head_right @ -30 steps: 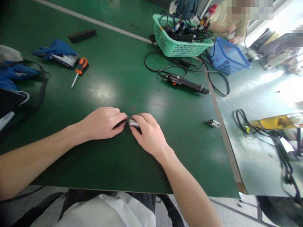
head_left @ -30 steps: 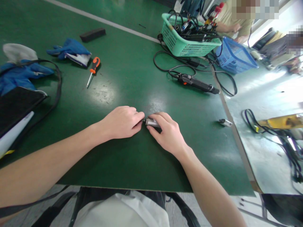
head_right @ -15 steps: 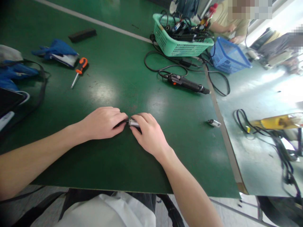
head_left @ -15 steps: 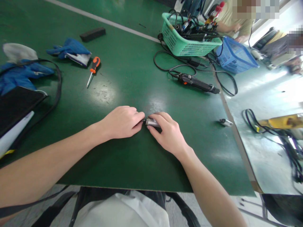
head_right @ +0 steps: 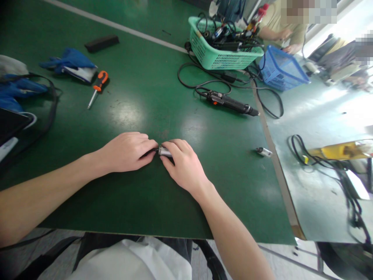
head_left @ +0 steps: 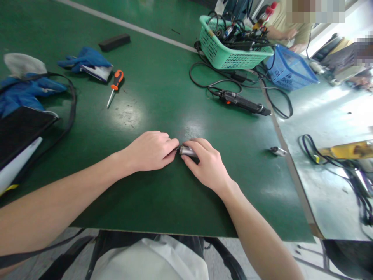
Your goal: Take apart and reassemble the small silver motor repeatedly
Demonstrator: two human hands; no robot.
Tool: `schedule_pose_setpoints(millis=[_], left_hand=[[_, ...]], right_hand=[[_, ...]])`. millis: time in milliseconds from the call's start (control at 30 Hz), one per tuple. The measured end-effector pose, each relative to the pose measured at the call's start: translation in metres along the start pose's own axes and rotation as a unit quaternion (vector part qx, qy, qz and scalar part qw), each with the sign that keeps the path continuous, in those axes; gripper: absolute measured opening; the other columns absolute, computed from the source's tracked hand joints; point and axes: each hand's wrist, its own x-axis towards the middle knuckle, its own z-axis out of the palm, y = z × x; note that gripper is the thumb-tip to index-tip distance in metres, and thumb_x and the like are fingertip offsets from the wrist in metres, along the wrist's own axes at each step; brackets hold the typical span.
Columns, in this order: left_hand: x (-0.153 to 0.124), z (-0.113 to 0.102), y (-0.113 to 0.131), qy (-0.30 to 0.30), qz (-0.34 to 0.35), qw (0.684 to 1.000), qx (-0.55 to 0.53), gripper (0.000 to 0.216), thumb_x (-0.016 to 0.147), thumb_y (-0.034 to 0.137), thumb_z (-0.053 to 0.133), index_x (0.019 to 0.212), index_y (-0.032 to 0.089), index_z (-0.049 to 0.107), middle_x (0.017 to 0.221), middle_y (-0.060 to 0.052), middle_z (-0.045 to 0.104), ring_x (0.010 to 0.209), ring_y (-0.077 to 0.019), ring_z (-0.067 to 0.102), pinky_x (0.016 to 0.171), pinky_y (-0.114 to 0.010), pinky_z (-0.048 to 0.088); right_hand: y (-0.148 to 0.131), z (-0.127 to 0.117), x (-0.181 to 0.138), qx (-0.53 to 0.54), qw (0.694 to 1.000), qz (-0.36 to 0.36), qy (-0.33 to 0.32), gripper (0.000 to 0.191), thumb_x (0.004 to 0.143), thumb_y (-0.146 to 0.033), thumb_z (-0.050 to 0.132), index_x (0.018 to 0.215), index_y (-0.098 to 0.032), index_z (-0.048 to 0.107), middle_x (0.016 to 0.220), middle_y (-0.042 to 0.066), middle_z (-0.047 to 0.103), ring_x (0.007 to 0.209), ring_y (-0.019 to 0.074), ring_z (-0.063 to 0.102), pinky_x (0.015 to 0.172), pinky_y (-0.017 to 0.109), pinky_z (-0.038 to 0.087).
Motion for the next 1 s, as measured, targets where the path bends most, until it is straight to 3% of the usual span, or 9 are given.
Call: schedule_pose_setpoints(millis=[833,1000], left_hand=[[-0.0008,0.0033,-0.0015,0.008,0.008,1.000,0.011,0.028,0.103,0.031,0.046,0.096,0.017,0.068,0.077,-0.006,0.065,0.070,-0.0214,0.064,0.066,-0.033,0.046],[0.0000,0.0014,-0.0009,0.007,0.008,1.000,0.016,0.029,0.104,0.031,0.046,0.094,0.016,0.068,0.075,-0.006,0.065,0.068,-0.0206,0.064,0.065,-0.032,0.046]], right_hand=[[-0.0006,-0.0002,0.0007,-0.001,1.000,-0.005,0.002,0.023,0.098,-0.022,0.063,0.121,-0.021,0.065,0.116,0.010,0.070,0.109,0.0267,0.065,0.099,0.043,0.055],[-0.0026,-0.0016,-0.0005,-0.017,1.000,-0.010,-0.008,0.032,0.101,-0.024,0.058,0.132,-0.021,0.061,0.122,0.012,0.068,0.114,0.0280,0.063,0.103,0.045,0.054]])
